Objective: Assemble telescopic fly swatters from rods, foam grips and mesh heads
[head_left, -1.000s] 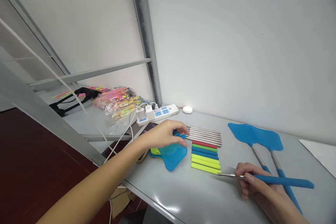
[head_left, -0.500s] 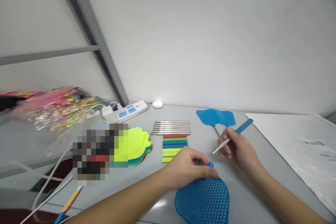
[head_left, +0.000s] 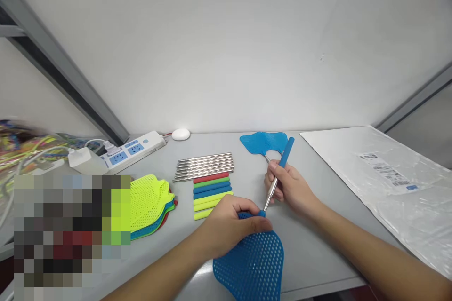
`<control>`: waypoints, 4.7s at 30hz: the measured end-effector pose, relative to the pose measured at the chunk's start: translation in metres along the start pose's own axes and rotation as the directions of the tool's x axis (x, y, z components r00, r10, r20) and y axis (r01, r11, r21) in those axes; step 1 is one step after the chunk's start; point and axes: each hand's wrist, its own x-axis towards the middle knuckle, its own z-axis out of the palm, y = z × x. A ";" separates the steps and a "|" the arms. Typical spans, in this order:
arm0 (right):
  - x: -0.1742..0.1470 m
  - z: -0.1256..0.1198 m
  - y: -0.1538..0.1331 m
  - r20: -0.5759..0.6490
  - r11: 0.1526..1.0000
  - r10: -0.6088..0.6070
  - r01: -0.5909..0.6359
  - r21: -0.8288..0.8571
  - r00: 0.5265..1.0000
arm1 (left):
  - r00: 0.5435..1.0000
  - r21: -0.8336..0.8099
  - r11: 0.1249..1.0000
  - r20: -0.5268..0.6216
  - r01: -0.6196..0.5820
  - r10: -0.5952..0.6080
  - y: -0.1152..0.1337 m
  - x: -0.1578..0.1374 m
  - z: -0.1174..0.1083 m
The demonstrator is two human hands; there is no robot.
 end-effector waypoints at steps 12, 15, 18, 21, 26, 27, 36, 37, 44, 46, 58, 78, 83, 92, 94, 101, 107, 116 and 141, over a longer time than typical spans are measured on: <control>-0.003 0.000 0.004 0.027 1.000 0.020 -0.020 -0.003 0.999 | 0.999 0.074 0.997 0.050 -0.016 0.013 0.005 -0.004 -0.003; -0.003 0.002 0.004 0.048 0.999 0.033 -0.035 0.032 0.998 | 0.999 0.071 0.997 0.053 -0.005 0.001 0.005 -0.004 -0.004; -0.003 0.002 0.004 0.078 0.997 0.022 -0.028 0.070 0.997 | 0.999 0.072 0.997 0.046 0.021 -0.025 0.005 -0.004 -0.005; -0.003 -0.001 0.005 0.137 0.995 -0.002 -0.011 0.095 0.991 | 0.998 0.070 0.997 0.062 0.008 -0.013 0.005 -0.004 -0.007; -0.008 -0.002 0.006 0.202 0.997 -0.031 0.016 0.075 0.979 | 0.989 0.063 0.995 0.134 -0.075 0.066 0.008 -0.005 -0.015; -0.009 0.000 0.006 0.207 0.997 -0.035 0.018 0.081 0.978 | 0.987 0.064 0.994 0.143 -0.089 0.080 0.007 -0.005 -0.017; -0.019 0.014 0.013 0.189 0.986 -0.048 0.016 0.166 0.981 | 0.977 0.008 0.998 0.207 -0.057 0.054 0.004 -0.007 -0.019; -0.019 0.014 0.014 0.178 0.984 -0.054 0.021 0.180 0.983 | 0.977 0.003 0.998 0.204 -0.057 0.056 0.004 -0.007 -0.020; -0.010 -0.001 0.000 0.034 0.948 -0.089 0.074 0.308 0.995 | 0.975 -0.616 0.787 0.202 0.049 0.097 0.007 -0.008 -0.052; -0.006 -0.010 -0.005 -0.044 0.939 -0.120 0.128 0.320 0.992 | 0.986 -0.785 0.618 0.138 0.050 0.095 0.012 -0.010 -0.059; -0.007 -0.007 -0.005 -0.025 0.928 -0.057 0.062 0.367 0.998 | 0.826 -0.648 0.669 -0.557 -0.365 -0.089 0.011 0.007 -0.047; -0.006 -0.021 -0.001 -0.077 0.978 -0.080 0.093 0.186 0.994 | 0.793 -0.614 0.664 -0.606 -0.427 -0.051 0.021 -0.007 -0.083; -0.011 -0.016 -0.001 -0.016 0.959 -0.138 0.130 -0.252 0.990 | 0.699 -0.655 0.516 -0.701 -0.552 -0.142 0.031 -0.005 -0.098; -0.026 0.006 0.012 0.324 0.636 -0.288 0.433 -0.639 0.901 | 0.757 -0.587 0.608 -0.652 -0.535 0.037 0.020 -0.003 -0.054; -0.028 0.010 0.014 0.357 0.657 -0.234 0.418 -0.627 0.904 | 0.807 -0.557 0.686 -0.585 -0.469 0.077 0.013 -0.003 -0.042; -0.031 0.013 0.015 0.284 0.731 -0.145 0.296 -0.615 0.948 | 0.832 -0.485 0.744 -0.528 -0.459 0.169 0.004 -0.003 -0.042; -0.029 0.015 0.015 0.313 0.973 0.198 -0.147 -0.180 0.929 | 0.822 -0.492 0.701 -0.513 -0.516 0.246 0.003 -0.005 -0.044; -0.026 0.015 0.019 0.378 0.953 0.244 -0.294 0.078 0.893 | 0.896 -0.462 0.804 -0.403 -0.373 0.183 0.001 -0.008 -0.040; -0.022 0.005 0.012 0.376 0.955 0.294 -0.257 -0.146 0.879 | 0.818 -0.389 0.786 -0.522 -0.480 0.241 -0.001 -0.004 -0.039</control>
